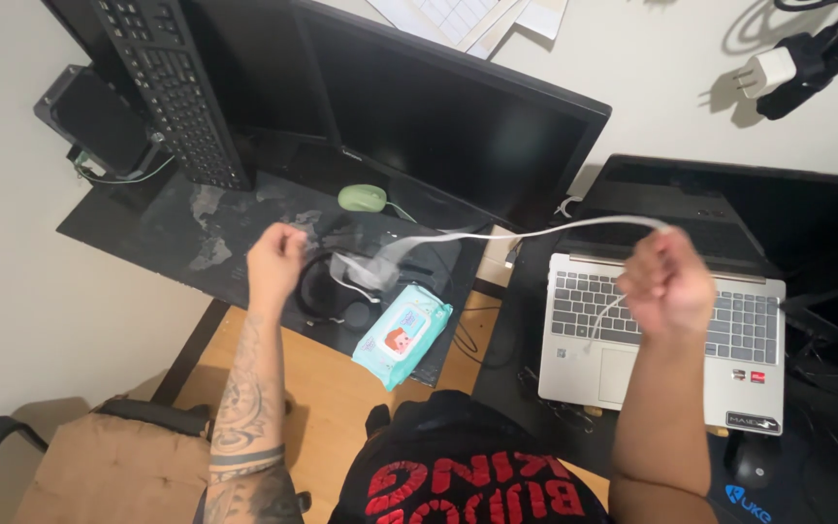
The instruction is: Organizing various computer cables, headphones, and peripherals on a desk and pegboard.
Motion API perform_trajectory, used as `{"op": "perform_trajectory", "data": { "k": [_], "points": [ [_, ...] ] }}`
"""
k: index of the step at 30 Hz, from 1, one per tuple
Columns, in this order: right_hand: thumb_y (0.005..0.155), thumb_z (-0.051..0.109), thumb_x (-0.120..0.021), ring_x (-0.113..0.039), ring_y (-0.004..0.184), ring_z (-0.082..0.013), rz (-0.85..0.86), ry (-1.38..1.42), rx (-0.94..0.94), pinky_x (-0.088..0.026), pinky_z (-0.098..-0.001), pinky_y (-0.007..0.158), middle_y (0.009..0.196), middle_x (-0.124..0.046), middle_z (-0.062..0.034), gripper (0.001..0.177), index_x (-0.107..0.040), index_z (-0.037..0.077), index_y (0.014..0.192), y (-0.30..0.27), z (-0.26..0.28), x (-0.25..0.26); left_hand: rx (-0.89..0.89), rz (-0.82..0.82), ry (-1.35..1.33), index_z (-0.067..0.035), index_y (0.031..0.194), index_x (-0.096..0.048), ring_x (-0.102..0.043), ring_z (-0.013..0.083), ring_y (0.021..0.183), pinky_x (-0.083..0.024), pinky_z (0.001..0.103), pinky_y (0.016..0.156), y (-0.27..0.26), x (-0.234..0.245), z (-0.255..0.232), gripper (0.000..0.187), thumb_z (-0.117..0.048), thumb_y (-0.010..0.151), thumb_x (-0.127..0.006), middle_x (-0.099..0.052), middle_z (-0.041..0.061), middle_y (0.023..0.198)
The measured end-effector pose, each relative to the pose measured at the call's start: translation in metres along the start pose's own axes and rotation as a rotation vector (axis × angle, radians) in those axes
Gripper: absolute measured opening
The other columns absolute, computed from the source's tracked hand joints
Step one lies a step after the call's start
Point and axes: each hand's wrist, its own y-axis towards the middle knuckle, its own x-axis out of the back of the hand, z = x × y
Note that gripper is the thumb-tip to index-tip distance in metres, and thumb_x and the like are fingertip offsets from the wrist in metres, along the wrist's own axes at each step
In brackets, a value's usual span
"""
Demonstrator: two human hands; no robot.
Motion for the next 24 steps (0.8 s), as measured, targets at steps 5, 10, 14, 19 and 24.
{"op": "perform_trajectory", "data": {
  "k": [5,10,14,19,24],
  "points": [
    [0.119,0.02,-0.051,-0.039,0.052,-0.0073,-0.027,0.004,0.041,-0.03,-0.0232,0.047,0.066,-0.051,0.0016,0.03,-0.065,0.008,0.097,0.0,0.019,-0.006,0.113,0.009,0.017,-0.005,0.098,-0.07,-0.071,0.0247,0.077,-0.054,0.036,0.071,-0.004,-0.005,-0.015,0.01,-0.015,0.099,-0.069,-0.072,0.012,0.086],
    [0.105,0.023,-0.056,-0.037,0.045,-0.0054,0.009,-0.37,-0.124,-0.026,-0.0218,0.038,0.06,-0.05,0.001,0.022,-0.064,0.005,0.095,-0.001,-0.015,-0.041,0.055,0.358,-0.228,-0.011,0.12,-0.07,-0.074,0.0201,0.101,-0.059,0.033,0.089,-0.031,-0.064,-0.142,0.041,-0.02,0.083,-0.083,-0.074,0.007,0.111],
    [0.11,0.018,-0.057,-0.036,0.052,-0.0059,0.132,-0.205,-0.169,-0.028,-0.0226,0.046,0.068,-0.051,0.0025,0.018,-0.063,0.004,0.101,-0.006,-0.029,-0.065,-0.245,0.653,-0.661,0.001,0.133,-0.057,-0.059,0.0241,0.118,-0.046,0.036,0.101,-0.066,-0.133,-0.187,0.057,-0.019,0.086,-0.08,-0.062,0.016,0.125],
    [0.129,0.036,-0.043,-0.049,0.054,0.003,0.232,0.042,0.433,-0.029,-0.0127,0.043,0.121,-0.076,0.0013,0.03,-0.063,0.014,0.13,-0.033,0.04,-0.072,0.245,1.073,-1.136,-0.008,0.12,-0.067,-0.06,0.0084,0.081,-0.051,0.026,0.071,-0.078,-0.176,-0.117,0.021,-0.012,0.099,-0.066,-0.064,-0.002,0.092],
    [0.105,0.028,-0.062,-0.061,0.13,-0.025,0.006,-0.896,0.663,-0.049,-0.0192,0.065,0.174,-0.02,-0.0039,0.07,-0.024,0.024,0.164,-0.039,0.01,-0.085,-0.043,0.753,-0.497,-0.009,0.103,-0.07,-0.069,0.0173,0.082,-0.055,0.035,0.075,-0.055,-0.12,-0.139,0.012,-0.011,0.097,-0.06,-0.072,0.003,0.086]
  ]
}}
